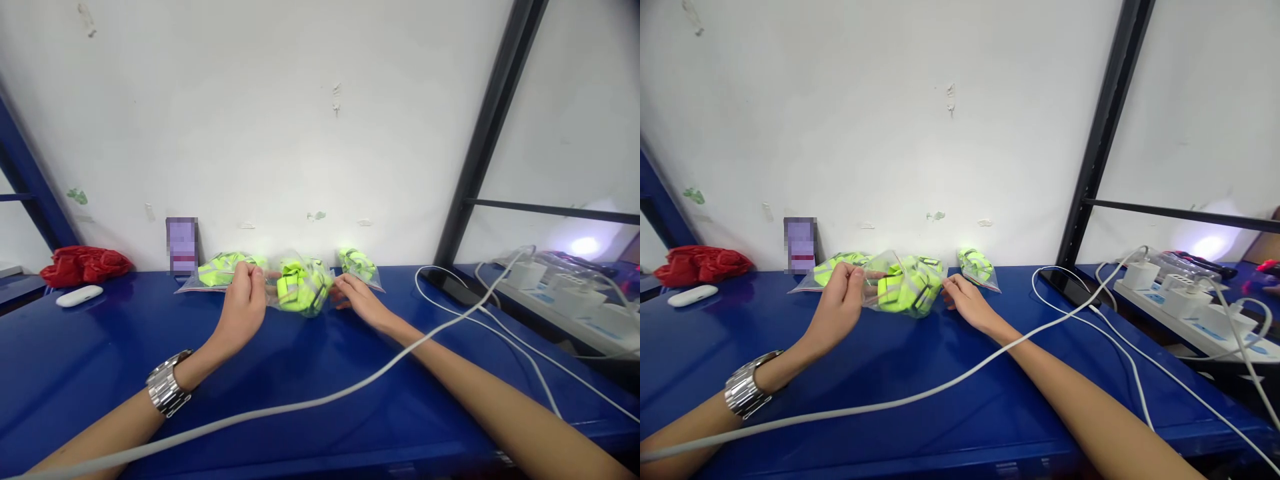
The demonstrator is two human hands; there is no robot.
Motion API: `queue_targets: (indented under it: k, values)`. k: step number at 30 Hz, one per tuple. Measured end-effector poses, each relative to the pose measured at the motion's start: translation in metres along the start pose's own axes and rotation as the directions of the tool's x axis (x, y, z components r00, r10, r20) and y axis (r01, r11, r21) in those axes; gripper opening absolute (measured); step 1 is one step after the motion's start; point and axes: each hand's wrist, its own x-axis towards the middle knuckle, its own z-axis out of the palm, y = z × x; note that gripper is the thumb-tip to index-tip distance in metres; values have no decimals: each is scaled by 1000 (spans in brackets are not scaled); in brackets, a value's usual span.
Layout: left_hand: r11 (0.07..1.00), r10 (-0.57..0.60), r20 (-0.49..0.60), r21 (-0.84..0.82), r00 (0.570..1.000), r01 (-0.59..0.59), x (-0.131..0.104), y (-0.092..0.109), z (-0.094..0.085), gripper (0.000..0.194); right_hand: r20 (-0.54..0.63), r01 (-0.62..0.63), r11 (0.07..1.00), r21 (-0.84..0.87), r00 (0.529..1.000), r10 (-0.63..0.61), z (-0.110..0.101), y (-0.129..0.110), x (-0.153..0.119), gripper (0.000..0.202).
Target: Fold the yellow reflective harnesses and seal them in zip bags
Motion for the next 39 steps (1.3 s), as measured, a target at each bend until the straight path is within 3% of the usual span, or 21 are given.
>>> queue_targets:
  k: [3,5,9,12,15,17,20,25,30,35,39]
  values:
    - [917,-141,23,-375,990,139,5,-4,2,24,65,-106,973,206,993,95,5,3,-1,34]
    - [816,-185,73,-544,980,195,6,-4,4,27,10,-133,924,358,990,139,8,3,-1,29]
    - [764,-299,105,-569,948,304,6,-5,6,32,-109,-20,916,401,992,69,8,0,2,32]
    - [799,-313,81,-517,946,308,4,-9,6,35,-212,96,969,227,976,-47,4,-2,4,40]
    - [833,-239,94,-491,966,254,3,-11,8,38,-398,124,986,-112,903,-159,1,-3,5,45]
    - [839,-234,171,-462,957,288,1,-9,9,34,-470,94,962,-256,857,-209,-2,-4,5,46]
    - [782,-249,339,-482,907,395,-2,-3,7,36,-516,49,940,-339,825,-230,-8,-8,2,44]
    - [725,-128,579,-499,805,474,-4,-2,2,37,-472,-18,784,-621,807,-355,-14,-17,-3,40]
    - [717,-223,643,-401,733,570,-4,-7,0,44,-369,74,706,-704,812,-453,-10,-22,-8,42]
    - [701,-232,662,-394,713,594,-5,-7,-3,50,-325,188,685,-704,772,-546,-6,-24,-11,43]
    - [727,-157,684,-408,713,552,-8,0,-2,53,-295,237,666,-708,756,-584,-6,-24,-11,40]
